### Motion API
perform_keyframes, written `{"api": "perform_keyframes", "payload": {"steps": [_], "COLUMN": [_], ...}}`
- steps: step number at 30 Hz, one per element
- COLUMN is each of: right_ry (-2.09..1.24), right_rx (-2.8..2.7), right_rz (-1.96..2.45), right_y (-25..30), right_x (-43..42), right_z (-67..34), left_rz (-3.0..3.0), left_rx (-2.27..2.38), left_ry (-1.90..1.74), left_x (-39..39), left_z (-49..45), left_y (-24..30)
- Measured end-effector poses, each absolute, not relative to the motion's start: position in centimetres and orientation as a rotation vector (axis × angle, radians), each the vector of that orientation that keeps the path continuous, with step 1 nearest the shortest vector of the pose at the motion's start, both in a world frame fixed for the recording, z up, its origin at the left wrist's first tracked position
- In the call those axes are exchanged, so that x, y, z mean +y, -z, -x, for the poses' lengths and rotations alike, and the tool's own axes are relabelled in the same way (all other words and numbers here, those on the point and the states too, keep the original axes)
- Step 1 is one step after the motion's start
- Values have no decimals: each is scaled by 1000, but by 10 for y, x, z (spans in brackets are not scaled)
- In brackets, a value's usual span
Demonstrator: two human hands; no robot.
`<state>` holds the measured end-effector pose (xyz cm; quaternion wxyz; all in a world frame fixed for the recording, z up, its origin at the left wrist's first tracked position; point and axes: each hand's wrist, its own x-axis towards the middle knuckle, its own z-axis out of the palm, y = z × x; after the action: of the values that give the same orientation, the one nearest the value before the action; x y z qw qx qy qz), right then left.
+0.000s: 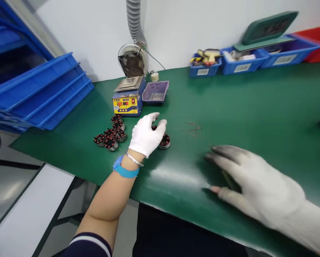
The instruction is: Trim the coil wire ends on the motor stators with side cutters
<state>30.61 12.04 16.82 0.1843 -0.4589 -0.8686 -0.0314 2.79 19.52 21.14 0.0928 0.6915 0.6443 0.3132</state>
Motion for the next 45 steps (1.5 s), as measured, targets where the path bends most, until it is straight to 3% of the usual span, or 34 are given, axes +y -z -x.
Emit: {"api": "perform_keyframes", "payload": {"steps": [3,8,11,14,19,22,28,37,45], "right_ry": [137,319,293,-25,-57,-19,-97,-253,-396], "right_rx": [-2520,-2345,-2236,-2340,-2441,-2451,-2505,-2581,-2484], "right_rz": [1089,1587,1811,1775,1271,1138,1168,1312,1383], "right_y": [-150,-157,-174,-178,-147,-132,-141,-152,-159], "right_x": [115,113,114,125,149,151,152,152,147], "right_z": [-299,-335,-324,-287,-254,-262,-275,-286,-282], "left_rz": [-2002,-2392,-2489,-2537,-2534,-2528,-2342,-1874,-2074], "left_rx": [1883,1789,1657,1595,1723,1856,1238,1199,1398], "left_ry": [-688,-247,-235,-193,159,104,-37,-156,-427], "left_x": [198,176,164,162,169,169,160,159,162], "left_z": [-23,-35,-44,-45,-32,-24,-35,-56,-71], "left_y": [-212,-218,-219,-221,-230,-237,-226,-203,-182]}}
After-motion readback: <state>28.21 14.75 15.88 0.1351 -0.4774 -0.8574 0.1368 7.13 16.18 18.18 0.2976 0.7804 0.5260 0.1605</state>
